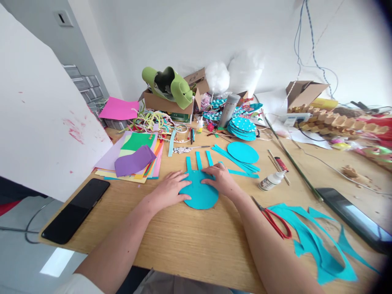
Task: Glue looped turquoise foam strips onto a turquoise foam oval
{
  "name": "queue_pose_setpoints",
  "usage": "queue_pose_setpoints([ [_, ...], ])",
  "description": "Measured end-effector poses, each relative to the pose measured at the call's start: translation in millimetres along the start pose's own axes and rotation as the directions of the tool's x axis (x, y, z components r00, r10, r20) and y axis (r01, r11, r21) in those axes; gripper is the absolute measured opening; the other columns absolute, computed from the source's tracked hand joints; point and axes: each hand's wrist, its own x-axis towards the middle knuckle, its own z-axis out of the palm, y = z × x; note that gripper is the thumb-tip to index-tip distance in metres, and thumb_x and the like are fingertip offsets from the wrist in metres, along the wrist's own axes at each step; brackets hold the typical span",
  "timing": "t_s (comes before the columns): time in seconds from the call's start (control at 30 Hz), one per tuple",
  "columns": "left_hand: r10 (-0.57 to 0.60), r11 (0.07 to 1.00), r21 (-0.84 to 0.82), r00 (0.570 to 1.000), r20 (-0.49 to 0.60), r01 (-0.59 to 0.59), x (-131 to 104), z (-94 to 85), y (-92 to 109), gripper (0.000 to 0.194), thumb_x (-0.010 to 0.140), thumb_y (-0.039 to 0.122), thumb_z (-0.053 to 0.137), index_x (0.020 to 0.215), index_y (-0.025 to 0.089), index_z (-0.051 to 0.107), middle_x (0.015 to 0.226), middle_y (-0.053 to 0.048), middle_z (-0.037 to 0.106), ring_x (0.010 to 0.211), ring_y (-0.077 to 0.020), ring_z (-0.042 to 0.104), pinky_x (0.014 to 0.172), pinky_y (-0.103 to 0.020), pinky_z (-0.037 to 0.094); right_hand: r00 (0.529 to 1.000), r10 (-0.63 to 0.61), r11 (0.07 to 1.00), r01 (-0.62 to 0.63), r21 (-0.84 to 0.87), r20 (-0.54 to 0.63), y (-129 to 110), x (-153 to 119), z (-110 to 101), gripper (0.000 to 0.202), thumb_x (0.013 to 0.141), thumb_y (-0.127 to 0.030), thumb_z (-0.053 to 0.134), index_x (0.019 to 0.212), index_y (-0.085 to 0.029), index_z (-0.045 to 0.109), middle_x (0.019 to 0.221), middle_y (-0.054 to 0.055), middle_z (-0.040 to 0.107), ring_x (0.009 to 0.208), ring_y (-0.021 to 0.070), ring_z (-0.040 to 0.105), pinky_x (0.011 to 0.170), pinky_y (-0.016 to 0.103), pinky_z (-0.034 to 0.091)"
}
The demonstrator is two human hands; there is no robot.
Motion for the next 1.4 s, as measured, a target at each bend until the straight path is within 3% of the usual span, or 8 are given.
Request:
queue_pose_setpoints([
  [1.4,0.01,0.998,-0.058,1.0,0.018,-0.009,-0.1,2.7,-1.8,0.054,0.086,0.046,0.061,0.134,0.023,0.052,0.149,-0.008,0.038,0.139,-0.0257,0.031,0.113,-0.043,0.025,1.0,0.023,1.0,-0.023,0.016,0.015,0.1,0.1,-0.6,0.041,0.075,-0.041,0.074,0.111,-0.023,0.068,0.104,0.007,0.071,0.099,0.0273,0.053,0.089,0.045,0.043],
])
